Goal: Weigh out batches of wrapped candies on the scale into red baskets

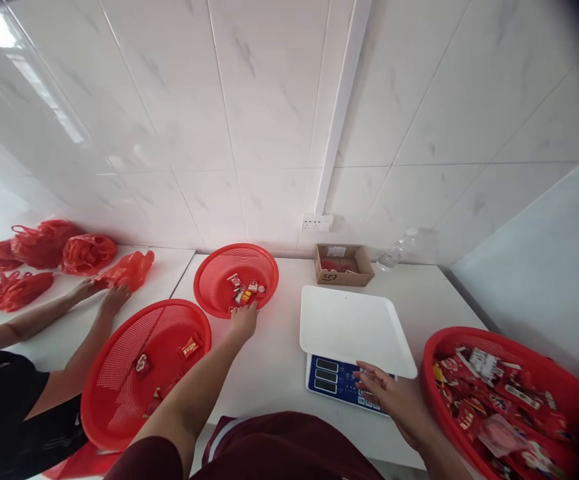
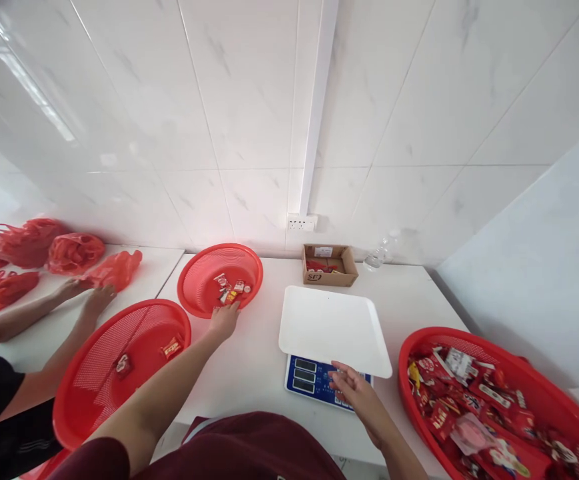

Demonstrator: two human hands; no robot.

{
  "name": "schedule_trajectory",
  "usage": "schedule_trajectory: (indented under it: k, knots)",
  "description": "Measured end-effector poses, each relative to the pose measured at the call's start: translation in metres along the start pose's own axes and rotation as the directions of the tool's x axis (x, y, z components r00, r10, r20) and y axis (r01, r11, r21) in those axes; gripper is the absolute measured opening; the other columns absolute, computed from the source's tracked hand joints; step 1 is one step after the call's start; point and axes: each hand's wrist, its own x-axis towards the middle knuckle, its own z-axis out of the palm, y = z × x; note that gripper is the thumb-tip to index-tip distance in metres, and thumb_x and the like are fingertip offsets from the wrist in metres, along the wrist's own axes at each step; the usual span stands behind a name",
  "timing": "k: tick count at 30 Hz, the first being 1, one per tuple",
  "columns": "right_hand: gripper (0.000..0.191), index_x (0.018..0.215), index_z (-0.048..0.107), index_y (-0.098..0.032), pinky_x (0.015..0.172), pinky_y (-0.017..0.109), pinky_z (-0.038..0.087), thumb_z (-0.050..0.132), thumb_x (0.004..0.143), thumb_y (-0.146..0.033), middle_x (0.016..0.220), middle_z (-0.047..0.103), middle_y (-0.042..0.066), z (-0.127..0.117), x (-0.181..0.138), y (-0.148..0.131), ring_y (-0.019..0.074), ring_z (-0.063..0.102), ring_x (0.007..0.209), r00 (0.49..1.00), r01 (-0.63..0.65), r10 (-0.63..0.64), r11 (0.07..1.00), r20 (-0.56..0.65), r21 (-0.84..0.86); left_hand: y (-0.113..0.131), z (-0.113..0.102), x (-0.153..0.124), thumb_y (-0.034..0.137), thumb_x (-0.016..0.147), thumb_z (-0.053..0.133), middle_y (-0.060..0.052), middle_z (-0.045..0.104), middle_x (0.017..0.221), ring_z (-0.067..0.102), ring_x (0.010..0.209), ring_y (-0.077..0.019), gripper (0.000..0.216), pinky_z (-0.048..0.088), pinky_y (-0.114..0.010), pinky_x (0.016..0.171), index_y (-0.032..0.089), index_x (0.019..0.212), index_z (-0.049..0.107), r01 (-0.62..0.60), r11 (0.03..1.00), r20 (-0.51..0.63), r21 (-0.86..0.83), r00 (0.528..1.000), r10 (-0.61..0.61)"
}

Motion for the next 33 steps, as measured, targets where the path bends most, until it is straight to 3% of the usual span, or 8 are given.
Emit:
schedule_trajectory:
  k: [7,12,14,18,22,26,29,33]
  knots:
    - [0.058,0.109,0.061,-0.023,0.088,0.041,0.049,0.069,0.06,-0.054,0.106,0.068,0.01,0.009,0.003,0.009,0.0272,0.065,0.098,1.0,0.012,-0.012,1.0,-0.007,-0.008,-0.045,-0.024,0.024,0.028,0.094,0.026,-0.015,0.056,0.129,0.046,0.125,-0.0296,0.044,0.02,-0.059,0.107,0.021,0.133,0.045,0.191,0.981,-0.035,-0.035,0.981,-0.193]
    - [0.052,0.107,0.063,-0.023,0.085,0.04,0.051,0.065,0.066,-0.054,0.102,0.068,0.01,-0.003,0.003,0.015,0.0261,0.065,0.095,0.997,0.053,-0.054,0.998,-0.063,-0.017,-0.077,-0.03,-0.006,0.034,0.091,0.031,-0.019,0.023,0.152,0.013,0.141,-0.0371,0.056,0.016,-0.068,0.104,0.018,0.145,0.027,0.288,0.956,-0.09,-0.06,0.952,-0.292]
    - [0.052,0.107,0.063,-0.021,0.082,0.04,0.052,0.064,0.067,-0.054,0.099,0.069,0.01,-0.012,0.002,0.017,0.0254,0.065,0.093,0.987,0.082,-0.082,0.997,-0.136,-0.005,-0.087,-0.024,-0.023,0.04,0.089,0.036,-0.019,0.014,0.154,0.008,0.14,-0.0414,0.061,0.023,-0.071,0.098,0.021,0.146,0.024,0.36,0.912,-0.148,-0.195,0.909,-0.391]
    - [0.049,0.107,0.062,-0.018,0.081,0.039,0.052,0.061,0.07,-0.05,0.1,0.068,0.01,-0.044,0.001,0.021,0.0237,0.064,0.09,0.942,0.13,-0.115,0.991,-0.317,0.025,-0.095,-0.005,-0.041,0.042,0.086,0.043,-0.03,0.01,0.15,0.009,0.141,-0.0402,0.076,0.03,-0.057,0.104,0.007,0.146,0.013,0.33,0.853,-0.069,-0.404,0.919,-0.389]
    - [0.043,0.108,0.063,-0.017,0.089,0.04,0.048,0.058,0.072,-0.041,0.104,0.068,0.01,-0.094,0.003,0.029,0.0246,0.063,0.096,0.843,0.104,-0.161,0.985,-0.513,-0.138,-0.082,0.002,-0.041,0.049,0.083,0.047,-0.029,0.003,0.151,0.012,0.14,-0.0424,0.083,0.031,-0.059,0.102,0.013,0.148,0.009,0.33,0.829,-0.052,-0.451,0.918,-0.394]
    - [0.043,0.115,0.06,-0.017,0.101,0.042,0.039,0.052,0.076,-0.034,0.119,0.063,0.012,-0.145,0.006,0.045,0.0272,0.056,0.113,0.746,-0.033,-0.225,0.927,-0.627,-0.372,-0.059,-0.002,-0.039,0.048,0.084,0.044,-0.031,0.01,0.15,0.006,0.142,-0.038,0.083,0.03,-0.056,0.105,0.007,0.147,0.009,0.284,0.86,-0.12,-0.424,0.923,-0.364]
    - [0.049,0.121,0.055,-0.015,0.103,0.042,0.035,0.052,0.077,-0.034,0.128,0.057,0.015,-0.169,0.013,0.061,0.0287,0.05,0.12,0.763,-0.119,-0.187,0.901,-0.619,-0.418,-0.035,-0.003,-0.043,0.045,0.086,0.041,-0.031,0.011,0.15,0.008,0.141,-0.0394,0.077,0.026,-0.06,0.104,0.008,0.146,0.012,0.264,0.893,-0.203,-0.364,0.914,-0.352]
    - [0.06,0.127,0.051,-0.018,0.099,0.041,0.038,0.062,0.072,-0.038,0.13,0.054,0.015,-0.175,0.028,0.079,0.0284,0.051,0.119,0.865,-0.11,-0.113,0.908,-0.489,-0.404,0.012,0.007,-0.05,0.041,0.086,0.043,-0.028,0.013,0.151,0.012,0.141,-0.0384,0.073,0.025,-0.059,0.106,0.009,0.146,0.017,0.13,0.944,-0.276,-0.301,0.936,-0.217]
